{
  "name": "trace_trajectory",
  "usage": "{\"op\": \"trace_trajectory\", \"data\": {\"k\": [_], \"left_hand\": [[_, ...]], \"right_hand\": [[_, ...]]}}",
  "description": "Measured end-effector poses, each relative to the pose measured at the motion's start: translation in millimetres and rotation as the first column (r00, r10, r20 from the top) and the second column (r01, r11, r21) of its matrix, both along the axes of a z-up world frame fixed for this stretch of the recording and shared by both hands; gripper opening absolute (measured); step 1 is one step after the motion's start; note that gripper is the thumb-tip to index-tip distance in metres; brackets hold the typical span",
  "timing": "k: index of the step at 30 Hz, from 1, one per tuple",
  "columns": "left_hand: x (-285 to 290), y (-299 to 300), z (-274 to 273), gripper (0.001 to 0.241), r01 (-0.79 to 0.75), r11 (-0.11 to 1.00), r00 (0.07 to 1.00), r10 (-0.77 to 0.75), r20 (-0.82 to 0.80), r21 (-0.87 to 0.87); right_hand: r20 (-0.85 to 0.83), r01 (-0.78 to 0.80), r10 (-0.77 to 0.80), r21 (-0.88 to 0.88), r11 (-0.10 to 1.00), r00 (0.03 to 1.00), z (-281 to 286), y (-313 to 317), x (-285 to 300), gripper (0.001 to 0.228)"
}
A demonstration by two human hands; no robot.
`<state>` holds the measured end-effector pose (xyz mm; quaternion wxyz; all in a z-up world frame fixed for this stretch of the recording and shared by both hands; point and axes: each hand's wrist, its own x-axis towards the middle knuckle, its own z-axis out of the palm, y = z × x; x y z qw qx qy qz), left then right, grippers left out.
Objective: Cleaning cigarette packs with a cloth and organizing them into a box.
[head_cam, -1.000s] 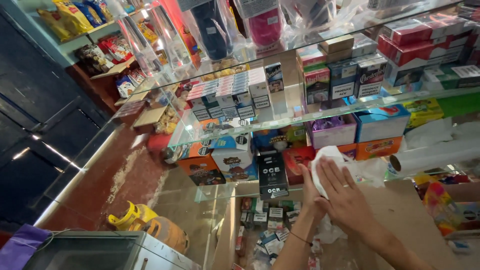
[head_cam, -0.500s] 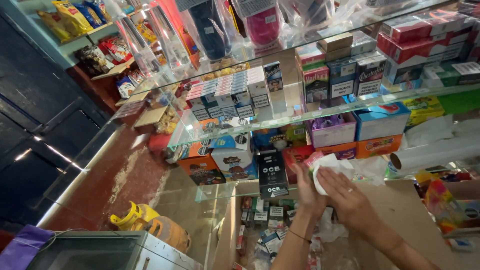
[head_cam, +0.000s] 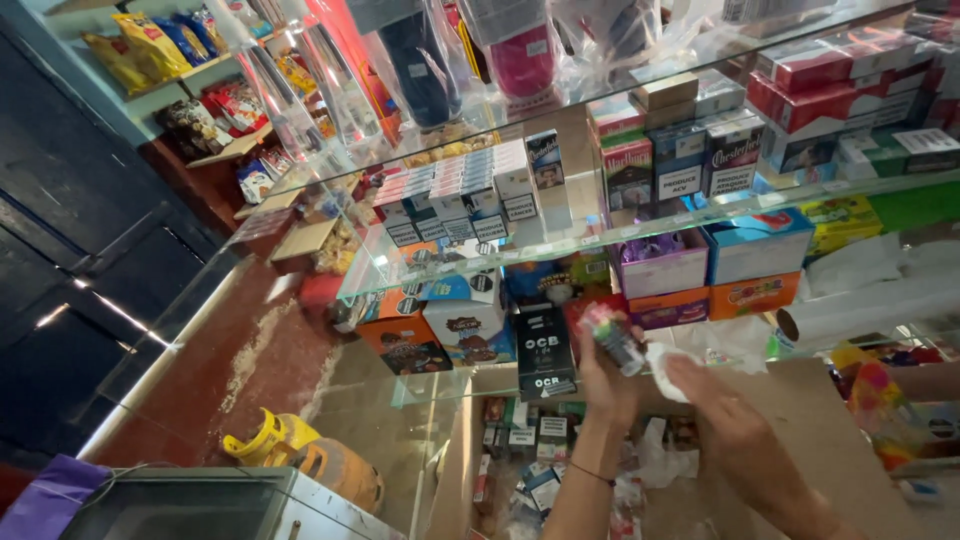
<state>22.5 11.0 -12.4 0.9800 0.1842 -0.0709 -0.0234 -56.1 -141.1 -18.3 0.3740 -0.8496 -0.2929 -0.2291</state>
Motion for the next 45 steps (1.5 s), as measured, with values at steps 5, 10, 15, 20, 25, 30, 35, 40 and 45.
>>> {"op": "trace_trajectory", "data": {"k": [5,10,15,20,25,30,35,40,45], "left_hand": [[-9.4,-8.2,5.2,0.052,-0.099,0.905,0.987,0.143,-0.077,0.414],[0.9,-5.3,-9.8,0.038,-0.147,0.922,0.986,0.165,-0.022,0.357],[-3.8,-1.2,4.2,0.035,-0.194,0.835,0.98,0.187,0.067,0.515],[-4.5,-5.7,2.3,0.04,-0.118,0.833,0.966,0.222,-0.131,0.54],[5.8,-2.4,-13.0,0.045,-0.241,0.83,0.966,0.253,0.046,0.503],[13.6,0.5,-16.3,0.057,-0.296,0.84,0.953,0.295,0.075,0.454],[9.3,3.4,-1.8,0.052,-0.225,0.909,0.901,0.331,-0.279,0.352],[4.4,-2.1,-2.8,0.038,-0.164,0.967,0.955,0.206,-0.215,0.196],[-15.1,-6.9,18.3,0.052,-0.055,0.967,0.978,0.103,-0.182,0.25]], "right_hand": [[0.316,-0.021,0.031,-0.035,0.999,0.948,12.5,15.7,-4.2,0.073],[0.28,0.011,0.036,-0.163,0.987,0.959,4.5,26.5,23.1,0.086],[0.166,-0.077,0.109,-0.188,0.979,0.98,20.2,27.0,47.2,0.09],[0.2,-0.045,0.087,-0.206,0.978,0.976,13.5,28.4,56.1,0.093],[0.131,-0.066,0.093,-0.194,0.979,0.987,6.3,21.7,26.2,0.093],[0.057,-0.063,0.074,-0.168,0.984,0.996,-18.4,-1.7,10.0,0.096],[-0.164,0.163,-0.161,-0.003,0.987,0.973,-0.6,-18.7,-1.1,0.059],[0.224,0.145,-0.131,-0.048,0.988,0.966,16.2,0.7,0.4,0.08],[0.454,0.27,-0.113,-0.298,0.916,0.884,-8.0,29.8,41.5,0.107]]}}
